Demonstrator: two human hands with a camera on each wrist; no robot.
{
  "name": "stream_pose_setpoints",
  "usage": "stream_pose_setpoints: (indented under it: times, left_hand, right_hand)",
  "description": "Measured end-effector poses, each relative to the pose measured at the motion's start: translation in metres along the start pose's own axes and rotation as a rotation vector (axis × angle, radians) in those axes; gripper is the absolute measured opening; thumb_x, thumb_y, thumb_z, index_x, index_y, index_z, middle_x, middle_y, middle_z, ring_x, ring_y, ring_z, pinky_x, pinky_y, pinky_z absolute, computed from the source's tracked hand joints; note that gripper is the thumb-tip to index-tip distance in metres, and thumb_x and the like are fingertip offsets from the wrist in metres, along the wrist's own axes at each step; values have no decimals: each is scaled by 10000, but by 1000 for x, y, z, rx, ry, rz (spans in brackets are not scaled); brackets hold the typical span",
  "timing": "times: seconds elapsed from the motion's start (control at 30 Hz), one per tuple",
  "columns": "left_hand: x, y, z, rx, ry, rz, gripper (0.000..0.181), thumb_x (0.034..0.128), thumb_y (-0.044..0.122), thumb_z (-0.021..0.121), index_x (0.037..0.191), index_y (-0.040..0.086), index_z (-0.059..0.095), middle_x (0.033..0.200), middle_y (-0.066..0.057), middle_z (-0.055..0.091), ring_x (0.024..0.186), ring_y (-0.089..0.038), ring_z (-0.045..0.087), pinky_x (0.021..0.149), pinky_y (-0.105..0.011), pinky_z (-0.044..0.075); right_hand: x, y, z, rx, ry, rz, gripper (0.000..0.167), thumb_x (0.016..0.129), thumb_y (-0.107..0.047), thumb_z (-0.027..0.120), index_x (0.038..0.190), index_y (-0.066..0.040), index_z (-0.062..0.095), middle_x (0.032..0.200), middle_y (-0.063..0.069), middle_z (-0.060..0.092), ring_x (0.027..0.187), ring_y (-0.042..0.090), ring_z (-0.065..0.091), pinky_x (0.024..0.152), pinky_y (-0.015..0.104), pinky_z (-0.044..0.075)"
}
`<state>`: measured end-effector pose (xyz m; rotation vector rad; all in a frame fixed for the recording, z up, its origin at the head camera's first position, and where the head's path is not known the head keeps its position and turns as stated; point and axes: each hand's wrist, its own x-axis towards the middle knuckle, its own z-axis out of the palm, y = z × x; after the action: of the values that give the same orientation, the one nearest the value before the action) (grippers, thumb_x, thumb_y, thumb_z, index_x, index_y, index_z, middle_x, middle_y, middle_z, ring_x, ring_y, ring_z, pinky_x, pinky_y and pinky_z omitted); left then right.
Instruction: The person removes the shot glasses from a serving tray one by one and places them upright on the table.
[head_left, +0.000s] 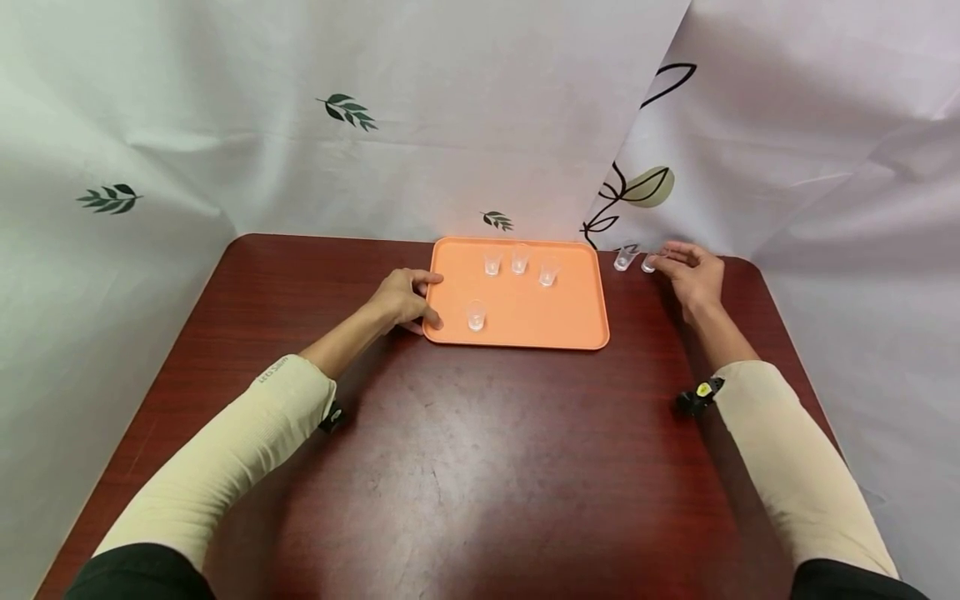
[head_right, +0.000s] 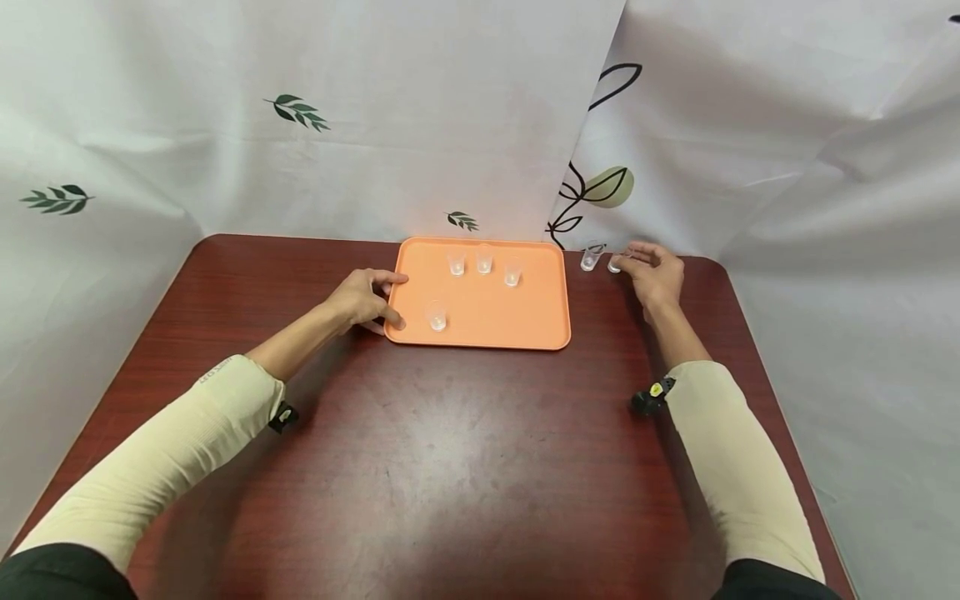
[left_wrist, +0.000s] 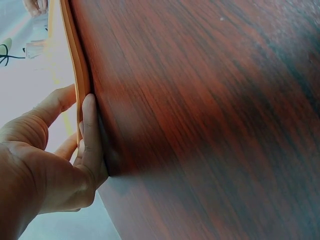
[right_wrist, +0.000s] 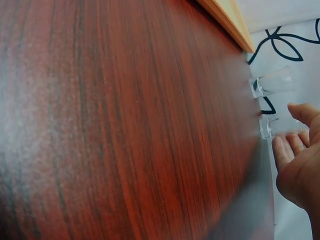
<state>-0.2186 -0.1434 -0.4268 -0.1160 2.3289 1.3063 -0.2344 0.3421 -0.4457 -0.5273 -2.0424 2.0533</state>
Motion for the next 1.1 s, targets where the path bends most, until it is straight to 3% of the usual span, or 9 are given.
stream_pose_setpoints:
  times: [0.37, 0.73, 1.1]
  left_hand:
    - [1, 0, -1, -8, 6, 3, 934, 760, -166, 941, 1596, 134, 653, 1214, -87, 483, 815, -167, 696, 612, -337, 721]
    - [-1, 1, -1, -6, -8, 1, 932, 765, -161, 944, 1601, 125, 647, 1212, -95, 489, 815, -158, 692, 605, -329, 718]
    - [-1, 2, -1, -42, -21, -4, 953, 752, -196, 926, 1606, 114, 638, 1234, -100, 490, 773, -157, 698, 630, -334, 725]
  right_hand:
    - [1, 2, 2, 13, 8, -15, 538, 880, 70, 892, 1383, 55, 704, 922, -141, 782, 837, -35, 757, 770, 84, 639]
    - [-6, 3, -3, 13, 25, 21, 578, 875, 45, 914, 1409, 14, 694, 959, -130, 769, 895, -24, 719, 784, 83, 645]
    - [-13, 5, -9, 108, 8, 27, 549, 887, 114, 881, 1398, 54, 691, 953, -82, 810, 858, -5, 783, 807, 143, 681]
